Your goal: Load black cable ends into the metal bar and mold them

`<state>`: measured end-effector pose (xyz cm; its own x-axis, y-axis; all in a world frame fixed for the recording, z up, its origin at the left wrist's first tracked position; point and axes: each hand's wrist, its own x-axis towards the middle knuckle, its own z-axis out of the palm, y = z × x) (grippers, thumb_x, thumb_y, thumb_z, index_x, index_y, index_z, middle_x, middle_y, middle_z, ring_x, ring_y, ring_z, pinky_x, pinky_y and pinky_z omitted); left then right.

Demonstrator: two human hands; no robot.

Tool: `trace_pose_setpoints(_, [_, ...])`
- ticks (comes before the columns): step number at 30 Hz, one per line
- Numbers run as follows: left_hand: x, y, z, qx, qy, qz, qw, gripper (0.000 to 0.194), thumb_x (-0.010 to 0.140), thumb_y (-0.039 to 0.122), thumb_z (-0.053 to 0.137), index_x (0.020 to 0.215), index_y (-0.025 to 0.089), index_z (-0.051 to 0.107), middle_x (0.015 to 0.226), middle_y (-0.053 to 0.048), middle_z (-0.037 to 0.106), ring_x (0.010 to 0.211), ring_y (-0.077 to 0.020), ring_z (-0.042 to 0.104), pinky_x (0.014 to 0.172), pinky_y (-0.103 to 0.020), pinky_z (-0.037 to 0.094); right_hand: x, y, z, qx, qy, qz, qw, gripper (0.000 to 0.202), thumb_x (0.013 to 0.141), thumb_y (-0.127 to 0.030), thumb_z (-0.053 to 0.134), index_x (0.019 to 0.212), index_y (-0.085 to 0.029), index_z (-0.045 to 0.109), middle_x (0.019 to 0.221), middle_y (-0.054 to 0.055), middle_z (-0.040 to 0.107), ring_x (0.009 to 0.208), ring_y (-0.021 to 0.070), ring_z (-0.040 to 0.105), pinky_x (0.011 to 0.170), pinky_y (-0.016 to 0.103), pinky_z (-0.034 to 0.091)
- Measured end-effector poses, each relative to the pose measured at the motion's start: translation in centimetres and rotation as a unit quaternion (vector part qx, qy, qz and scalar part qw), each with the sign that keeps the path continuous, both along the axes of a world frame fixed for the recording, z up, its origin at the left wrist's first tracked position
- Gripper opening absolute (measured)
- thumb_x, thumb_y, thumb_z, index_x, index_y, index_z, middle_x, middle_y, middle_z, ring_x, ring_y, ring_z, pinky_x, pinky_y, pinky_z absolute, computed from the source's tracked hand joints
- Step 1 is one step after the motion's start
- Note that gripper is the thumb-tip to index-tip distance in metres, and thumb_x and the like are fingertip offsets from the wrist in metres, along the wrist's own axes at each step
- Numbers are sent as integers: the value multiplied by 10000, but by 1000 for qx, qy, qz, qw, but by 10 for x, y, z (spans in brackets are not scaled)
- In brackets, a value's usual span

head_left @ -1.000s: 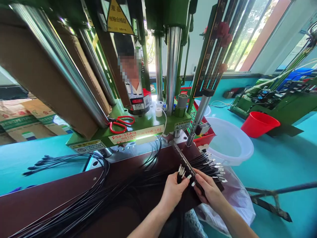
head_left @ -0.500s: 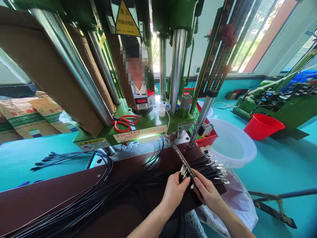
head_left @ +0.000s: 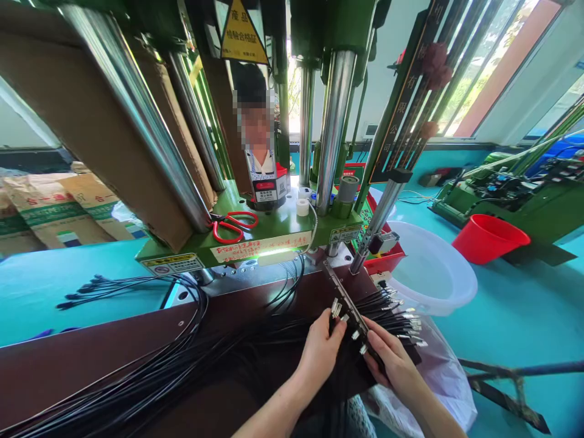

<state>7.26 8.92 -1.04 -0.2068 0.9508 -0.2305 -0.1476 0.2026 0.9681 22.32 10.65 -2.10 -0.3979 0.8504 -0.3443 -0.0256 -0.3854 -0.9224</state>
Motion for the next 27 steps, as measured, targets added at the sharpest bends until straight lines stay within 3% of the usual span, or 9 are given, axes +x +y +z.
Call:
trace_pose_setpoints(3, [1, 1, -4, 39, 99, -32, 994, 176, 709, 323, 552, 641, 168, 501, 603, 19, 515, 573, -109, 415, 549, -224, 313, 0, 2, 0, -3, -16, 5, 1000, 732, 717, -603, 550, 1268, -142, 409, 405, -103, 302, 332, 41, 220, 293, 134, 163])
trace_pose_setpoints(14, [-1, -2, -5, 33, 92, -21, 995, 170, 714, 310, 554, 643, 164, 503, 568, 37, 476, 544, -97, 389, 528, -215, 311, -2, -1, -2, 75, -38, 68, 994, 668, 776, -601, 483, 1242, -127, 425, 424, -110, 273, 333, 40, 228, 299, 147, 163])
trace_pose_setpoints(18, [-5, -2, 1, 46, 48, 12, 998, 271, 771, 424, 481, 704, 164, 515, 543, 50, 425, 482, -82, 380, 462, -205, 299, -2, -1, -1, 43, -17, 32, 998, 696, 755, -591, 521, 1259, -126, 400, 425, -108, 285, 332, 40, 219, 292, 144, 146])
trace_pose_setpoints(23, [-14, 1, 0, 9, -71, 84, 994, 326, 803, 525, 364, 848, 212, 439, 484, 108, 262, 354, -56, 179, 342, -187, 151, 2, -2, 1, 41, 2, 15, 999, 672, 817, -538, 466, 1359, -203, 250, 415, -102, 333, 313, 40, 217, 291, 126, 149])
trace_pose_setpoints(27, [-16, 1, 0, 65, 23, 51, 996, 213, 748, 384, 531, 713, 184, 466, 570, 58, 426, 501, -75, 375, 490, -192, 316, 5, 0, -2, 53, -3, 48, 997, 643, 828, -518, 464, 1344, -173, 297, 423, -93, 357, 310, 36, 239, 285, 124, 168])
